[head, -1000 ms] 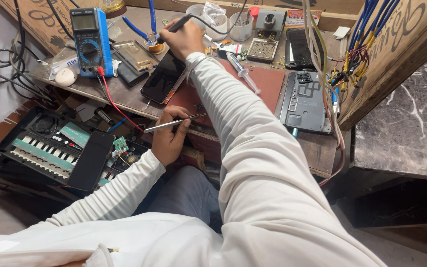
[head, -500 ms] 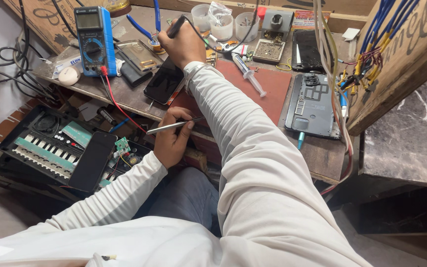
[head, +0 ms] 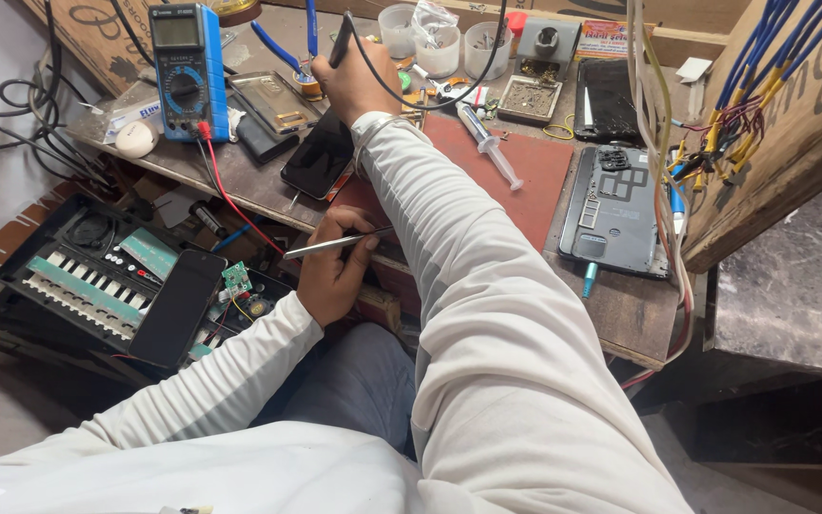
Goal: The person sits at an electronics repair workbench and solders a small phone component held with tweezers, using a soldering iron in the other hand. They periodically reposition the part, apply solder, and set the iron down to handle the component by hand.
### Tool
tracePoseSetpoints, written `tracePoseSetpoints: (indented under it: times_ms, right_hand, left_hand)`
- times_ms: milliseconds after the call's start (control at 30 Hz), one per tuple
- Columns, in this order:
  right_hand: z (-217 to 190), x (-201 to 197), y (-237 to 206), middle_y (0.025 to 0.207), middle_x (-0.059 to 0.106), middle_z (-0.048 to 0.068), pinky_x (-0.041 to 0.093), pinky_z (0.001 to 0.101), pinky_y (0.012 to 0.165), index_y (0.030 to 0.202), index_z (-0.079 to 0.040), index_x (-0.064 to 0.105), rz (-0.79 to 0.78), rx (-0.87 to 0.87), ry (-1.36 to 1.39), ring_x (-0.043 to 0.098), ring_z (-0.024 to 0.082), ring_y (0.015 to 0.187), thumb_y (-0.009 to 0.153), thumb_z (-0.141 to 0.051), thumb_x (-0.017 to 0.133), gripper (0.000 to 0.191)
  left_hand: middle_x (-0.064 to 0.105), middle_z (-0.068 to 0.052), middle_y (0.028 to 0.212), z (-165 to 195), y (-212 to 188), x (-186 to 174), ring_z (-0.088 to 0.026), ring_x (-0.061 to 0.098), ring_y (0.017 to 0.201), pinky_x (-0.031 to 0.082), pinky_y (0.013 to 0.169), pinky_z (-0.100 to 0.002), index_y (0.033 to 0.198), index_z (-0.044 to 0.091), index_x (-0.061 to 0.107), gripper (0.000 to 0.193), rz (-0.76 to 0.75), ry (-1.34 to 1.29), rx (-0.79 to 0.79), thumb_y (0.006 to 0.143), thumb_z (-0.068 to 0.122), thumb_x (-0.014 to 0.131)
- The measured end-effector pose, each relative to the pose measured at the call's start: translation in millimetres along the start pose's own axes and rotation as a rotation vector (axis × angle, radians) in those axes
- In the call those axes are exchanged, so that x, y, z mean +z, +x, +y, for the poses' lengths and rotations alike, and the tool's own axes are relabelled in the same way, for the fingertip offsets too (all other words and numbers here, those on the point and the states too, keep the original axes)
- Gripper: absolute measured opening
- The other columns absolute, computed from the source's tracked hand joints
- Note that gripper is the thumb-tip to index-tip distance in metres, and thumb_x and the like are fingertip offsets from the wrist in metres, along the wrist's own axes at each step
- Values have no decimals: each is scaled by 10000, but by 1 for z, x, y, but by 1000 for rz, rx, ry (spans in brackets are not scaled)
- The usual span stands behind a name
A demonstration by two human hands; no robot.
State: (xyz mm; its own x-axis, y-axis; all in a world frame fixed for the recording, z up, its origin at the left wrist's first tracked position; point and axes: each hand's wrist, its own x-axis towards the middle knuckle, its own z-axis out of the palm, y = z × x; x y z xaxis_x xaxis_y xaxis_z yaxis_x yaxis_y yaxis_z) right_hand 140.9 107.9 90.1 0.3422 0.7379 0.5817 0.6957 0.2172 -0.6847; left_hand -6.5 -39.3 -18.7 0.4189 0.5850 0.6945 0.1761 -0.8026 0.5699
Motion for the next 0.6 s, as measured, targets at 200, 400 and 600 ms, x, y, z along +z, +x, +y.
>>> tracePoseSetpoints:
  times_ms: [200, 400, 600]
  right_hand:
    - [1, 0, -2, 762, 751, 156, 570, 445, 697, 787, -62, 755, 6, -8, 34, 732, 352, 721, 734, -353, 764, 296]
    - [1, -1, 0, 776, 752, 143, 567, 450, 708, 781, -60, 747, 5, -57, -8, 731, 347, 739, 748, -344, 765, 287]
    - [0, 0, 0, 777, 749, 147, 566, 455, 721, 774, -53, 748, 11, -72, -38, 727, 353, 746, 753, -339, 753, 287]
  left_hand:
    - [625, -117, 1113, 1, -1, 1, -253, 636, 1018, 500, 909, -353, 1099, 43, 558, 148, 5, 9, -7, 1018, 115, 658]
    - [630, -112, 1113, 1, -1, 3, -240, 633, 995, 501, 886, -349, 1098, 43, 557, 156, 10, 12, -18, 1017, 119, 666]
    - [626, -110, 1113, 2, -1, 2, -238, 632, 987, 502, 879, -347, 1097, 42, 554, 155, 13, 2, -1, 1015, 113, 665]
